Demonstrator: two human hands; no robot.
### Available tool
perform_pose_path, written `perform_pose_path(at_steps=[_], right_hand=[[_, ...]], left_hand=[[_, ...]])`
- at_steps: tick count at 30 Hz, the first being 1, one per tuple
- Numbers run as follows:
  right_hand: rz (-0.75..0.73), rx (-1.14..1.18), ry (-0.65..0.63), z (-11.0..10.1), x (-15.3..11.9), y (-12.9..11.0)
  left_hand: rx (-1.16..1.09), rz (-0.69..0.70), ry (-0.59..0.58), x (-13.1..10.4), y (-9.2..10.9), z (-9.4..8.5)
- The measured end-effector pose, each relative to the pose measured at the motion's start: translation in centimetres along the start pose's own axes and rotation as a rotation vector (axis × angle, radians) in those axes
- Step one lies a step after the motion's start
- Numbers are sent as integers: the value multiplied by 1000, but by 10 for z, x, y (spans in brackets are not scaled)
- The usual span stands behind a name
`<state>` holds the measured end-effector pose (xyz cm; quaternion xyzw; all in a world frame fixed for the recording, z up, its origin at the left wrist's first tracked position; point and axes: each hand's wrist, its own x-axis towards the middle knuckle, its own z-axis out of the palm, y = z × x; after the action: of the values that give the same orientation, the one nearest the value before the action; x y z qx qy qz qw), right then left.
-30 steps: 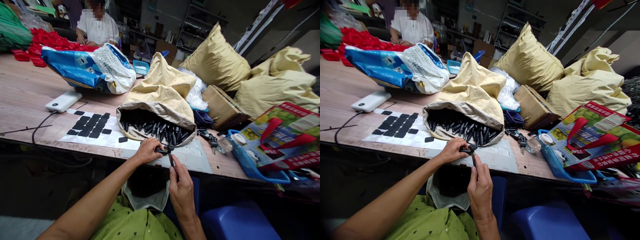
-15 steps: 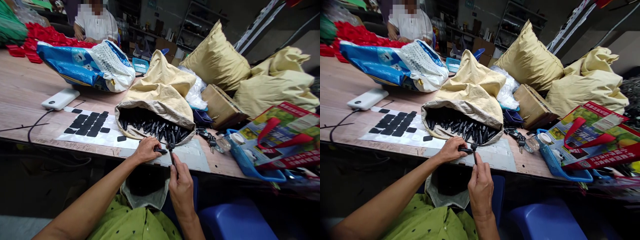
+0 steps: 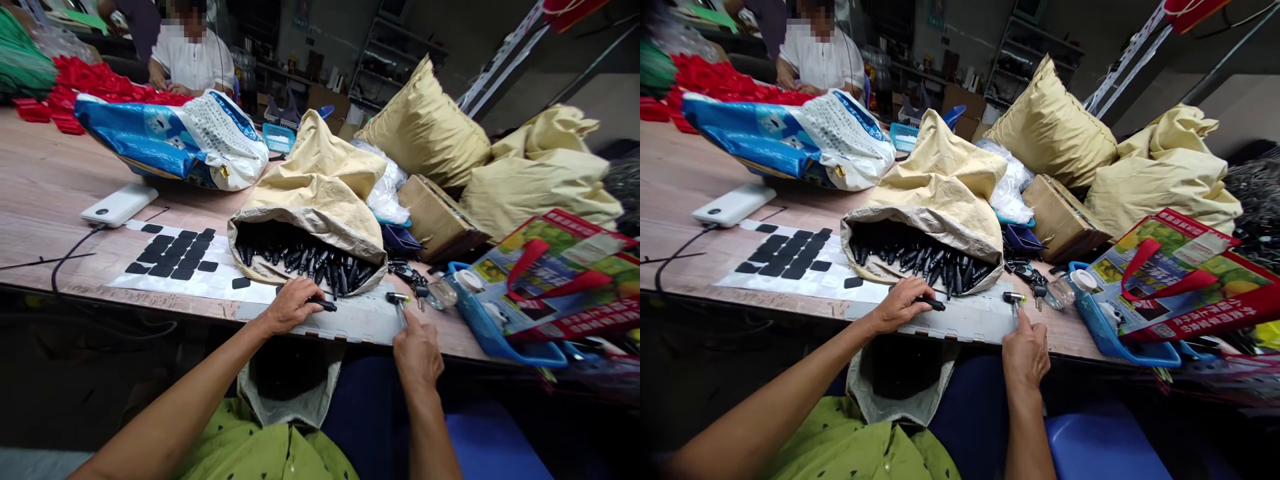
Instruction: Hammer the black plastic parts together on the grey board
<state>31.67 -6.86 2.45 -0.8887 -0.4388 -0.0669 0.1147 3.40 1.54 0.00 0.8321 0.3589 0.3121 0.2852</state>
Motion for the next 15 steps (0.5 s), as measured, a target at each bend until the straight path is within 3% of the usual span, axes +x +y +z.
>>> perform_pose_path(at_steps=[4, 7, 11, 13, 15], right_hand=[[-71, -61, 104, 10, 13, -2], [-220, 265, 90, 1, 1, -25], [-443, 952, -405, -10, -30, -64], [-434, 1096, -551, -8, -42, -76], [-400, 1147, -600, -4, -48, -80]], left_hand=[[-7, 21, 8, -1, 2, -1], [-7, 24, 9, -1, 2, -1], [-14, 51, 9, -3, 1, 1], [-10, 64, 16, -4, 1, 2], [-3, 75, 27, -5, 1, 3]])
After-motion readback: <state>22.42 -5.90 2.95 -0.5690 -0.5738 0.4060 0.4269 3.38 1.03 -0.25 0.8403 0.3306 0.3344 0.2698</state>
